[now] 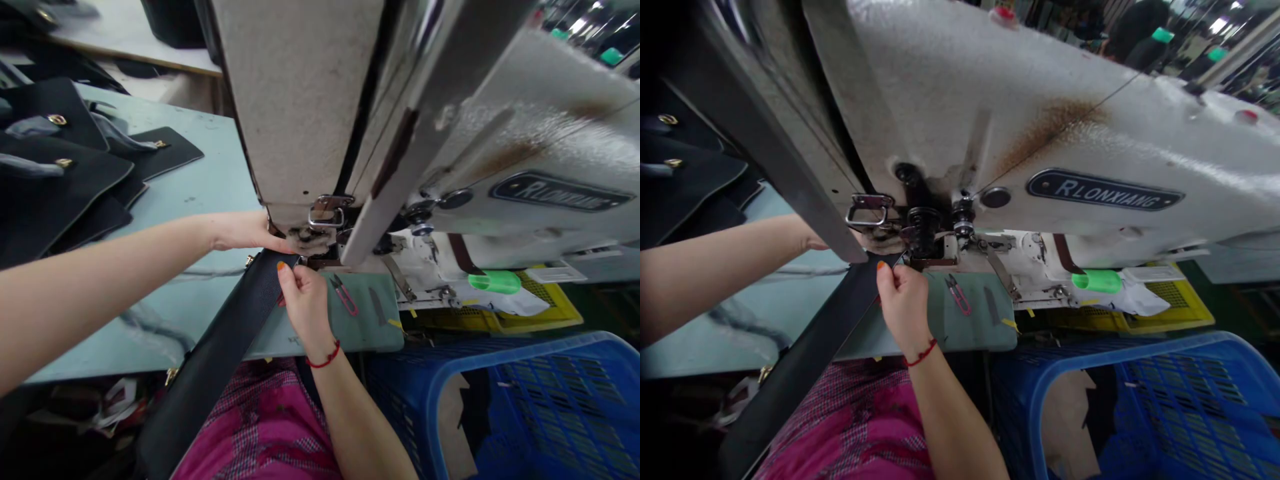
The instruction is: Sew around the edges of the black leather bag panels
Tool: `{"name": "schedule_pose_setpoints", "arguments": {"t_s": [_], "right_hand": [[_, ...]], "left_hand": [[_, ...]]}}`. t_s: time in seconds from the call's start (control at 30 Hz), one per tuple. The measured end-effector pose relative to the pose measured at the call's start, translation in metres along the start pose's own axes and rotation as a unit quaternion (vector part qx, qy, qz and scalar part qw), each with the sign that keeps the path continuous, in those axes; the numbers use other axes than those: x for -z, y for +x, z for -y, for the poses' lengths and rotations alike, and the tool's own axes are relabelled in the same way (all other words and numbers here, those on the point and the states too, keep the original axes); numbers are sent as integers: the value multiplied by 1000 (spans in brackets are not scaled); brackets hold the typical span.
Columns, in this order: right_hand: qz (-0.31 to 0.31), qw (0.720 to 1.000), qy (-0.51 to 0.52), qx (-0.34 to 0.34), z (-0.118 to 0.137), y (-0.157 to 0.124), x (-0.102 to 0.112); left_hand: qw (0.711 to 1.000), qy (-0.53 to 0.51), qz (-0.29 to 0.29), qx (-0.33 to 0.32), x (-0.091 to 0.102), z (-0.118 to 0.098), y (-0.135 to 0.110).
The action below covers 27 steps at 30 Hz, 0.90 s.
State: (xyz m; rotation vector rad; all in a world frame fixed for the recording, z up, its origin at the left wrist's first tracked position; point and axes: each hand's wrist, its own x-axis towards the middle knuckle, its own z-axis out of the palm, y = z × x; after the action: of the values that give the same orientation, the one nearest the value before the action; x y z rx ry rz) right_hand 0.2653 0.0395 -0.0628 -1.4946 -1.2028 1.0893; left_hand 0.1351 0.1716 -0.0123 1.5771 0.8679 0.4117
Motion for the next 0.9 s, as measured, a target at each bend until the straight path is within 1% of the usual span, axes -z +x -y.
{"name": "schedule_pose_setpoints", "arguments": {"t_s": [0.07, 0.1, 0.13, 0.23, 0.33, 0.4, 0.5, 0.6, 0.67, 0.7, 0.77, 0.83, 0.87, 0.9], "right_hand": [[9, 1000, 0, 4, 0, 0, 4], [12, 1000, -4, 10, 1, -1, 7], [13, 1000, -11, 18, 1, -1, 10], [22, 998, -33, 43, 2, 1, 22], [49, 997, -40, 46, 2, 3, 34], [67, 996, -44, 45, 1, 4, 39], [78, 995, -53, 44, 1, 4, 43], [84, 995, -49, 33, 1, 2, 44], [87, 994, -54, 29, 1, -1, 44], [88, 994, -57, 29, 1, -2, 44], [88, 994, -57, 28, 1, -5, 44], [94, 994, -47, 24, 1, -10, 45], [97, 994, -43, 22, 0, -12, 46], [102, 994, -41, 18, 0, -15, 47]], "left_hand": [[998, -23, 49, 15, -2, 7, 1], [998, -30, 55, 18, -4, 10, 0], [998, -34, 46, 18, -7, 12, -2], [999, -31, -15, 28, -21, 14, -12], [995, -40, -78, 38, -34, 10, -22], [992, -41, -107, 45, -40, 7, -27], [991, -34, -120, 47, -42, 6, -27], [993, -22, -111, 31, -35, 11, -23], [995, -14, -101, 15, -26, 21, -22], [994, -12, -112, 5, -21, 27, -23], [985, 7, -170, -12, -11, 46, -30], [971, 56, -232, -19, -6, 69, -45], [966, 88, -242, -18, -7, 82, -54], [966, 110, -233, -17, -10, 94, -63]]}}
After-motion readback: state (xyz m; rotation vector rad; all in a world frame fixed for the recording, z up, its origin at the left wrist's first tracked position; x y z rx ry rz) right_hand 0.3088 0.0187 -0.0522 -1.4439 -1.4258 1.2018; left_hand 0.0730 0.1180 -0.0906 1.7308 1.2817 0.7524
